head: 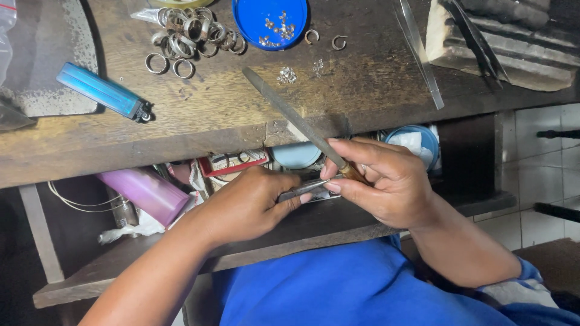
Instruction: File small metal rings while holding them with pliers at a workbench
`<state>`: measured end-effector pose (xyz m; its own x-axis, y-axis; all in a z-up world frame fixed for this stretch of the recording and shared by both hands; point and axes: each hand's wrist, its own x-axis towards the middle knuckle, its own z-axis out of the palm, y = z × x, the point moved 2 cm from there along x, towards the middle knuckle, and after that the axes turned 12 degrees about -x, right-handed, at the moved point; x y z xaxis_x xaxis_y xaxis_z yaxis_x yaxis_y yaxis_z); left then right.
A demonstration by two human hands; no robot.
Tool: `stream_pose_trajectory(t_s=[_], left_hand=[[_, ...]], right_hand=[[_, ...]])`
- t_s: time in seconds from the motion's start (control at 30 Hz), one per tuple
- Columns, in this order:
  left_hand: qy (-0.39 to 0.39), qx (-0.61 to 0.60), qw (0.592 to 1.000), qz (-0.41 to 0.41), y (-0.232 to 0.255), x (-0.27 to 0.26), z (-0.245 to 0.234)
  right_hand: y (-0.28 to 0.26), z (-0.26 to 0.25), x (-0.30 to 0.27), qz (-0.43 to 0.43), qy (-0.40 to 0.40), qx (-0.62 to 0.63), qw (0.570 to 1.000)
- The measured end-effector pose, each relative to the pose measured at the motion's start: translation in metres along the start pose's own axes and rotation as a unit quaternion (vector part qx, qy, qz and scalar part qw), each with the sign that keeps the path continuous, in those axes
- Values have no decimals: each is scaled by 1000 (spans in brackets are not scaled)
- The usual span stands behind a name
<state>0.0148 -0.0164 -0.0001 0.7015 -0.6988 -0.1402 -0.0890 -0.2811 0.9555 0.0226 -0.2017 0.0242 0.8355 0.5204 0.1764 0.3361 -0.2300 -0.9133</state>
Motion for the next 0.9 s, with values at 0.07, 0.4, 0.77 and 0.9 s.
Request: stream_pose_trajectory(t_s=[0.07,0.4,0.77,0.9], left_hand=[[13,-12,1000,1,-1,1,1],[120,-35,971,-203,-27,9,-1],[129,-29,976,-171,-34,12,3],[142,-18,980,-140,-37,12,4]], right_hand=[[-1,1,2,28,9,-8,1000],[18,-14,-33,273,-11,33,961],[19,-13,-47,279,-45,88,955],[24,1,-24,252,-43,24,967]])
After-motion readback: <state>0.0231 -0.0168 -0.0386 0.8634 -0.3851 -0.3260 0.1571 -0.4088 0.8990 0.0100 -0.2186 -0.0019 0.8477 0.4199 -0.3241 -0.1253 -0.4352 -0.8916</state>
